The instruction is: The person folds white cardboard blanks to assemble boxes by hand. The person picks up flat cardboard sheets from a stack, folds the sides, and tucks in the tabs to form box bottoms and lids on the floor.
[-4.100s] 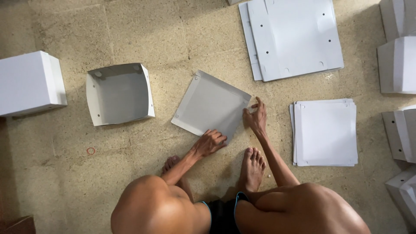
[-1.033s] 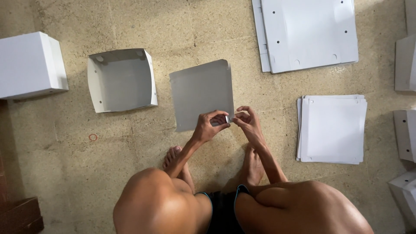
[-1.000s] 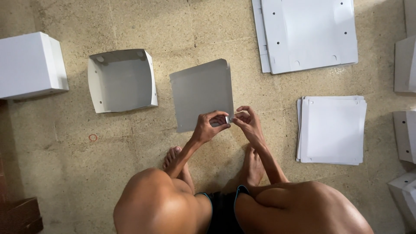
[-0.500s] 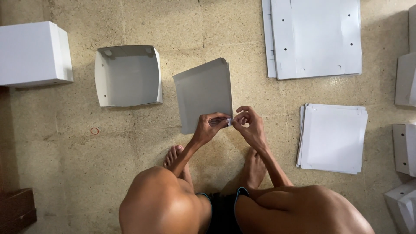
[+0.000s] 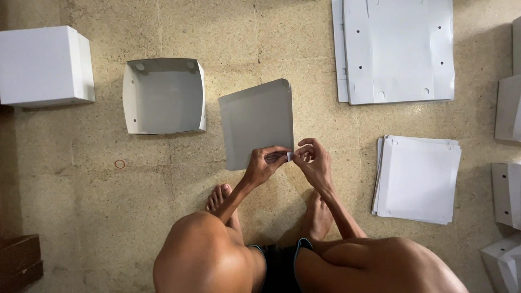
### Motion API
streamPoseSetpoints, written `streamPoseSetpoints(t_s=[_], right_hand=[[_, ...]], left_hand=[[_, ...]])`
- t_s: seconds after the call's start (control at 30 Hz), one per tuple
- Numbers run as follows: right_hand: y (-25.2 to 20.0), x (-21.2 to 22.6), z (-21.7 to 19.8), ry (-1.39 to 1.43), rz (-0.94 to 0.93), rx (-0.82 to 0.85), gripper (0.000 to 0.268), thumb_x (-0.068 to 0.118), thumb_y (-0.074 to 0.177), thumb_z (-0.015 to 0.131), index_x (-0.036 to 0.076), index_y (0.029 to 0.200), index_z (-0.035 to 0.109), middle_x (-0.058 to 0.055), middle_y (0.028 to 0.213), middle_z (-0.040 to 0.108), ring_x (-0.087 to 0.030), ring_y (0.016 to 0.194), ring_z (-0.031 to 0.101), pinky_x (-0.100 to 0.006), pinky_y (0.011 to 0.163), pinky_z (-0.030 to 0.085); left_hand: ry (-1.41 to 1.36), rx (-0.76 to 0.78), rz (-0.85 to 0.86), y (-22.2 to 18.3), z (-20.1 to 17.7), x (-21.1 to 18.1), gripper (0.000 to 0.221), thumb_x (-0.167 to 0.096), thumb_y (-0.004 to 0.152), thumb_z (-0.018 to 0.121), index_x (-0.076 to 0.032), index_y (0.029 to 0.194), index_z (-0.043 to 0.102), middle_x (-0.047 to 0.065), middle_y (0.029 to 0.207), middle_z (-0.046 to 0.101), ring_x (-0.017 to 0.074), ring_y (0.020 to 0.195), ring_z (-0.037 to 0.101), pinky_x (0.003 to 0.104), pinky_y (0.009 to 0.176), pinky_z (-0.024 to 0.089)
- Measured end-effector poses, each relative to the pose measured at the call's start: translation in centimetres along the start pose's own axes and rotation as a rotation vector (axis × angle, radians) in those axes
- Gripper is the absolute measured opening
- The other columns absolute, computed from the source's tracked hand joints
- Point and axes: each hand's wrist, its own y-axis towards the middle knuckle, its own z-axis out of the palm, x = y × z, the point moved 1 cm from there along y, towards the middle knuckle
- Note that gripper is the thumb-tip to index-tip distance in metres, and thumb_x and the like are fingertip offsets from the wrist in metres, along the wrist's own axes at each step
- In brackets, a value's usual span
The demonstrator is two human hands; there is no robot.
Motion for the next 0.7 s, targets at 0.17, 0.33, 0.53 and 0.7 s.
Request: streamPoseSetpoints(t_s=[0.17,0.33,0.53,0.7], right_hand=[[0.0,-0.7,0.6,0.004,0.048,-0.06,0.03,0.013,0.069,0.077,0.013,0.094,0.062,0.002,0.069,0.07,-0.009,0.059,0.054,-0.022,0.065,0.044],[0.0,-1.6,1.1,-0.027,0.045,-0.087,0.028,0.016,0.068,0.08,0.013,0.09,0.063,0.001,0.067,0.07,-0.009,0.058,0.053,-0.022,0.065,0.044],[-0.4,-1.1,1.0,0.029,0.025,-0.095,0.026,0.009,0.067,0.079,0.009,0.087,0.063,-0.003,0.066,0.071,-0.009,0.055,0.056,-0.022,0.063,0.046],[-0.3,-1.6,1.0,0.078,0.008,-0.078,0.025,0.009,0.068,0.081,0.007,0.085,0.063,-0.005,0.064,0.069,-0.01,0.054,0.057,-0.022,0.061,0.047]], left_hand=[[-0.003,0.003,-0.02,0.2,0.0,0.0,0.02,0.001,0.085,0.072,0.004,0.105,0.072,0.019,0.088,0.072,0.0152,0.081,0.07,0.029,0.076,0.061],[-0.005,-0.006,-0.034,0.2,0.0,0.4,0.019,0.0,0.084,0.074,0.004,0.103,0.072,0.017,0.087,0.072,0.0134,0.081,0.069,0.027,0.076,0.06],[-0.002,-0.023,-0.048,0.2,-0.5,2.6,0.024,-0.005,0.082,0.08,0.003,0.099,0.065,0.018,0.089,0.072,0.0156,0.082,0.071,0.028,0.078,0.061],[0.008,-0.037,-0.038,-0.3,-0.1,1.8,0.02,-0.008,0.084,0.079,0.003,0.097,0.069,0.014,0.085,0.072,0.012,0.08,0.07,0.025,0.076,0.06]])
